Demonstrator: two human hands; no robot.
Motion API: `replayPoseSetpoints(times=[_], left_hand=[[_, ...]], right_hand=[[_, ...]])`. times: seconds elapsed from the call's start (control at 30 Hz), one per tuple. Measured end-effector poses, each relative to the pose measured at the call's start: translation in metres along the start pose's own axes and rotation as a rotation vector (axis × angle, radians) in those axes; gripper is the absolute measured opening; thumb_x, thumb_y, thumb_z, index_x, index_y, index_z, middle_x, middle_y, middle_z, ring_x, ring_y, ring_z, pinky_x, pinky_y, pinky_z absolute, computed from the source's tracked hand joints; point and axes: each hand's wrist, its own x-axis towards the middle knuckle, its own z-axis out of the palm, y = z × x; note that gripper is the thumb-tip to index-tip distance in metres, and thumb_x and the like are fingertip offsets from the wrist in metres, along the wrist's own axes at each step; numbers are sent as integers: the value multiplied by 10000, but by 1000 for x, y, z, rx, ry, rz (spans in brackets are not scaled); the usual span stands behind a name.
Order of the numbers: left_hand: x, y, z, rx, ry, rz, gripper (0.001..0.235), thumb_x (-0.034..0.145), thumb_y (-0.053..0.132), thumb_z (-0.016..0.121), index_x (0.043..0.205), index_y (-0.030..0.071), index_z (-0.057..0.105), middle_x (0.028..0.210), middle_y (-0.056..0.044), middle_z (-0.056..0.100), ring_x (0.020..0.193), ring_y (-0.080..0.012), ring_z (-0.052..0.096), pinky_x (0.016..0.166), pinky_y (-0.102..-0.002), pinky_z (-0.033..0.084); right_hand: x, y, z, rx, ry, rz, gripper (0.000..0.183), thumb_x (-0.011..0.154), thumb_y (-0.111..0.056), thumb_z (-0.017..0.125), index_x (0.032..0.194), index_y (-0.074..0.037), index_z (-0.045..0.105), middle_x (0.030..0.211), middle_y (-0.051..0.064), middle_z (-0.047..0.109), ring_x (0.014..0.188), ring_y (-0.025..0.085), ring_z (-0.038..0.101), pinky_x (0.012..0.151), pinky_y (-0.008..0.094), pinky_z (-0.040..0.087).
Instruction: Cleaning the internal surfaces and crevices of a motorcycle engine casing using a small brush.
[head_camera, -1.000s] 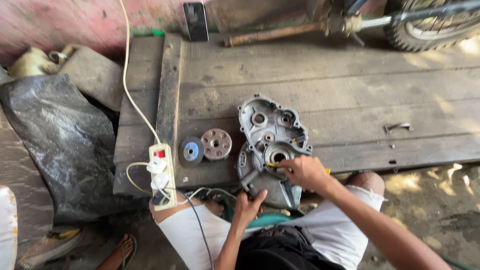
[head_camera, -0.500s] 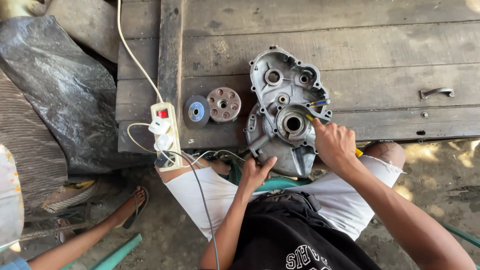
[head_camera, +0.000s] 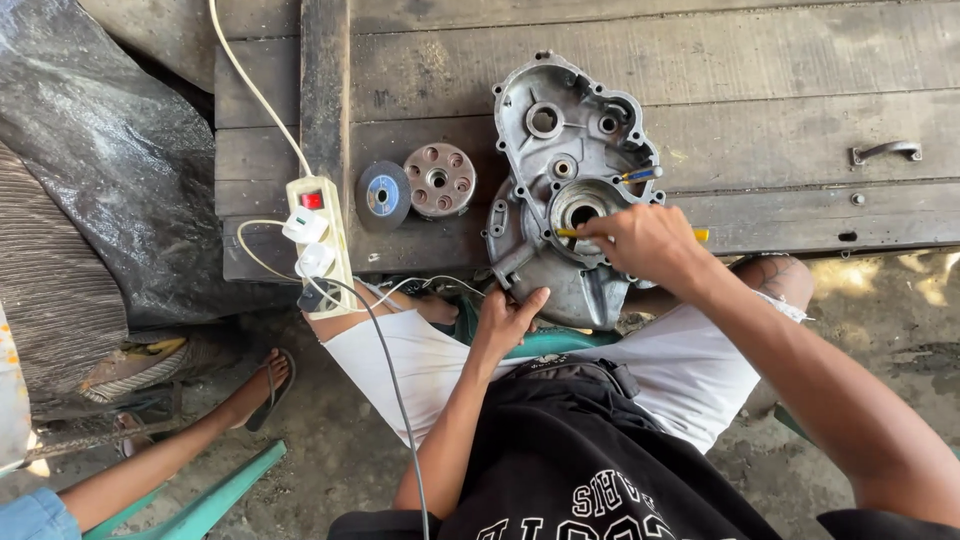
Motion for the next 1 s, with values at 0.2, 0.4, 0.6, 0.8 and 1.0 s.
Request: replayPoseSetpoints(times=[0.2,0.4,0.6,0.8,1.0], left_hand=[[-2,6,-1,-10,3,-6,538,915,411,775,1026,-63,544,684,-186,689,494,-195,676,339,-266,519],[3,-1,0,7,-1,-7,513,910,418,780,1005,-30,548,604,-157,673,417,-189,632,306,-264,494],[0,5,0,2,5,-10,510,908,402,771,1012,-40,539,619,-170,675,453,-200,652,333,-274,506],[6,-8,-1,46,3,-5,522,915,476,768,1012,8,557,584,-136,683,392,-188,622,305,-274,499],[10,-13,2,46,-15,-26,504,928,468,754,1017,11,560,581,-135,688,368,-178,606,314,-268,497]], right_hand=[[7,2,18,26,35,101,222,962,-336,553,1114,-343,714,804,169,746,789,468,734,777,579,586],[6,13,21,-6,32,98,215,959,-365,580,1121,-336,718,806,142,763,788,440,749,787,571,594],[10,13,20,35,27,120,217,966,-386,554,1117,-357,708,825,150,762,802,456,740,791,583,587],[-6,-7,10,-2,20,126,257,970,-403,492,1120,-342,691,840,131,769,808,418,756,813,561,599],[7,2,28,9,29,228,273,938,-418,531,1149,-425,704,823,122,766,825,411,753,804,538,605]])
